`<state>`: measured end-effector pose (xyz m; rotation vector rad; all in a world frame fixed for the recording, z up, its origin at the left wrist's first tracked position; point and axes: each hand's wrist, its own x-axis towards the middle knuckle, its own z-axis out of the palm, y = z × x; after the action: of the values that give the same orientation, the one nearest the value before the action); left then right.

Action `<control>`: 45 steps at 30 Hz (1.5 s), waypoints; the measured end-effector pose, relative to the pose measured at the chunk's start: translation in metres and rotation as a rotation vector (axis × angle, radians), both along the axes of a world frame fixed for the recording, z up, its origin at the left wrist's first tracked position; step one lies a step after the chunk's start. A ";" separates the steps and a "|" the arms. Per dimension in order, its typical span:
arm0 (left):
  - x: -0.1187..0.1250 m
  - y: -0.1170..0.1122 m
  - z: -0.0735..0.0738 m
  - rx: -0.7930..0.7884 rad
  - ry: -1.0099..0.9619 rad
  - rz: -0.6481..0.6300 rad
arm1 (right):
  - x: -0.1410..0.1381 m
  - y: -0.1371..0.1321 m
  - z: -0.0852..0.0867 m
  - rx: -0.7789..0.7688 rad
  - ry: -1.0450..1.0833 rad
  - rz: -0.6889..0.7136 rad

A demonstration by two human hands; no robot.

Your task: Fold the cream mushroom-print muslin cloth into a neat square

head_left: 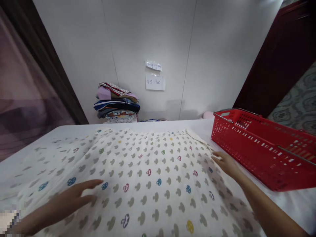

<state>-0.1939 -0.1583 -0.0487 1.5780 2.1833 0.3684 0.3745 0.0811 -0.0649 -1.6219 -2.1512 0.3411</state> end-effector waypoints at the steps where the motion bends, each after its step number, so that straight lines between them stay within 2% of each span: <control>1: 0.016 0.012 0.007 -0.042 -0.119 -0.034 | -0.017 0.020 0.001 0.031 -0.080 -0.011; 2: 0.033 0.022 0.013 -0.054 -0.204 -0.042 | -0.033 0.038 0.001 0.058 -0.184 -0.029; 5: 0.081 0.044 0.019 -0.101 -0.430 -0.121 | -0.068 0.083 -0.007 0.089 -0.257 -0.091; 10: 0.140 0.069 0.021 -0.060 -0.603 -0.237 | -0.083 0.123 -0.021 0.053 -0.335 -0.170; 13: 0.161 0.092 0.020 -0.045 -0.733 -0.253 | -0.081 0.135 -0.019 0.051 -0.354 -0.195; 16: 0.179 0.121 0.016 -0.034 -0.847 -0.210 | -0.082 0.136 -0.012 0.089 -0.366 -0.172; 19: 0.202 0.145 0.006 -0.008 -0.957 -0.115 | -0.085 0.128 -0.012 0.111 -0.398 -0.105; 22: 0.227 0.154 -0.009 0.002 -1.053 -0.061 | -0.085 0.118 -0.020 0.083 -0.431 -0.103; 25: 0.241 0.149 -0.025 -0.051 -1.101 -0.095 | -0.080 0.118 -0.024 0.051 -0.427 -0.148; 27: 0.240 0.144 -0.031 -0.074 -1.098 -0.097 | -0.079 0.125 -0.017 0.039 -0.404 -0.165; 30: 0.229 0.144 -0.029 -0.041 -1.083 -0.028 | -0.087 0.131 0.004 0.047 -0.348 -0.167; 32: 0.224 0.151 -0.021 -0.018 -1.115 0.017 | -0.103 0.118 0.019 0.059 -0.306 -0.129; 34: 0.224 0.162 -0.012 -0.007 -1.233 0.054 | -0.124 0.082 0.029 0.063 -0.270 -0.006; 35: 0.225 0.168 -0.008 -0.007 -1.321 0.072 | -0.135 0.057 0.032 0.066 -0.250 0.108; 37: 0.231 0.177 -0.004 -0.014 -1.499 0.131 | -0.151 0.004 0.035 0.061 -0.201 0.552; 38: 0.233 0.180 -0.004 -0.018 -1.559 0.178 | -0.156 -0.020 0.036 0.002 -0.197 0.759; 39: 0.235 0.181 -0.004 -0.020 -1.593 0.228 | -0.157 -0.037 0.036 -0.046 -0.150 0.929; 40: 0.236 0.180 -0.005 -0.016 -1.603 0.275 | -0.153 -0.046 0.035 -0.082 -0.083 1.038; 41: 0.235 0.177 -0.007 -0.009 -1.597 0.317 | -0.146 -0.046 0.033 -0.090 -0.022 1.005; 42: 0.234 0.172 -0.008 0.003 -1.585 0.347 | -0.134 -0.038 0.031 -0.070 0.024 0.851; 45: 0.223 0.154 -0.013 0.079 -1.520 0.373 | -0.089 0.018 0.017 0.016 -0.090 0.213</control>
<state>0.0286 -0.0042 -0.0620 0.4260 1.1464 1.2418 0.2851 0.0994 -0.0476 -1.4275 -2.3950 0.3191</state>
